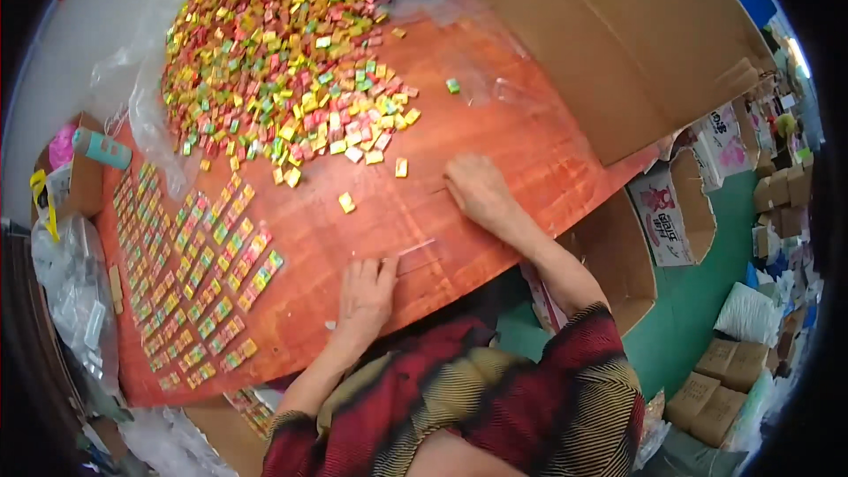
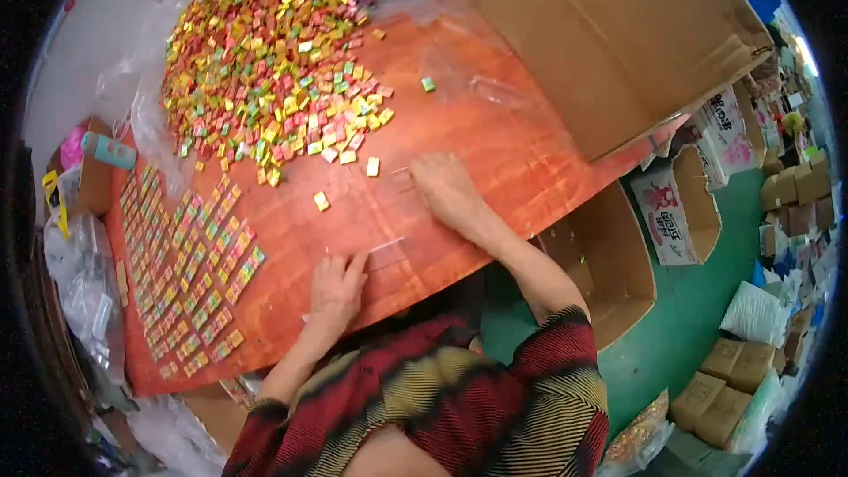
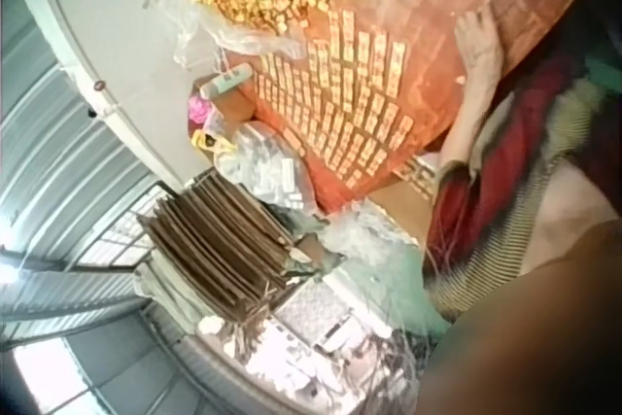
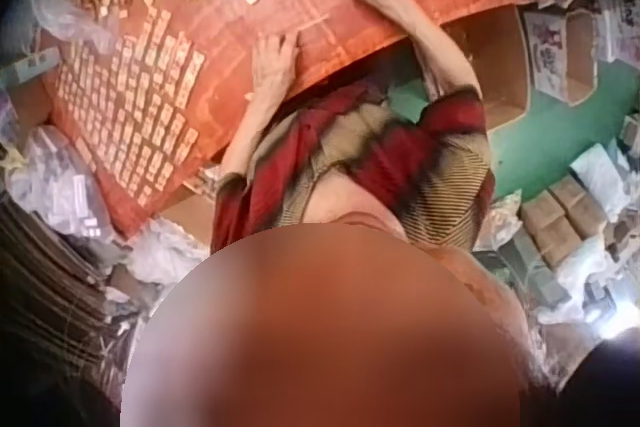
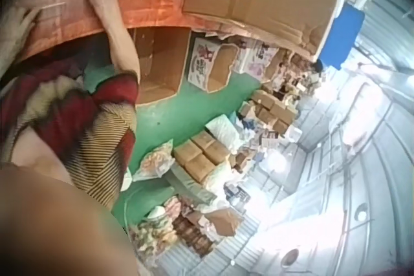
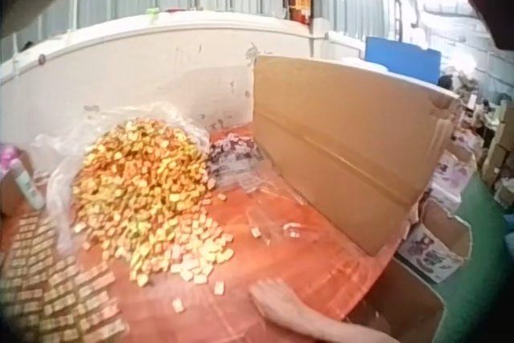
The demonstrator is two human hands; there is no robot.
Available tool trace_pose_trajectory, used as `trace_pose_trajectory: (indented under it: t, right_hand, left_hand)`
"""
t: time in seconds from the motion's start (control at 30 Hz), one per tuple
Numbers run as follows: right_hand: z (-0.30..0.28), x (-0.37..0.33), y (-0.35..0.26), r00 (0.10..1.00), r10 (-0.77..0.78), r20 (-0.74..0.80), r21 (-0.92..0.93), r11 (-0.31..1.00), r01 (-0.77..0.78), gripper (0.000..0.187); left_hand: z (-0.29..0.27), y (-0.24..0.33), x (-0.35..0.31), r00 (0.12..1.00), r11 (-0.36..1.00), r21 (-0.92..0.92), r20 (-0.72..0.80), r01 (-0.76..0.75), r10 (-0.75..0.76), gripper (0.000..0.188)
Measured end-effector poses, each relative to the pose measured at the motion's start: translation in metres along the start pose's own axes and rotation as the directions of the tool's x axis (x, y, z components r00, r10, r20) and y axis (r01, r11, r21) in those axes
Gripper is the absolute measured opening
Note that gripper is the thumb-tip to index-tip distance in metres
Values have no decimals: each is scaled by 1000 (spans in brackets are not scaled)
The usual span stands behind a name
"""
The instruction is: Arranging small colorful blocks into neat rows on a workspace table.
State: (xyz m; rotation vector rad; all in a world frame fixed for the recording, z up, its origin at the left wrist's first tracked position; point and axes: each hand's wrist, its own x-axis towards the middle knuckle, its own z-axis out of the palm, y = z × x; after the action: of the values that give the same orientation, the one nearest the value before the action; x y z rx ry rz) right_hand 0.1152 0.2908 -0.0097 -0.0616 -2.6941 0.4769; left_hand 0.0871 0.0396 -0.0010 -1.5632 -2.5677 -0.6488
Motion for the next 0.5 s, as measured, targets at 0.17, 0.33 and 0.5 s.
trace_pose_trajectory:
  t: [0.17, 0.33, 0.5]
  right_hand:
    - [0, -34, -44, 991, -130, -40, 150, 979, 135, 10]
    - [-12, -25, -76, 997, -79, 23, 154, 985, 75, 22]
    - [18, -31, -117, 918, -307, 251, 119, 951, 286, 33]
  left_hand:
    - [-18, -6, -30, 982, 983, -26, -49, 180, -181, 35]
    - [-21, -14, -47, 971, 981, 10, -148, 194, -190, 38]
    - [-22, -26, -46, 977, 984, -25, -120, 177, -178, 38]
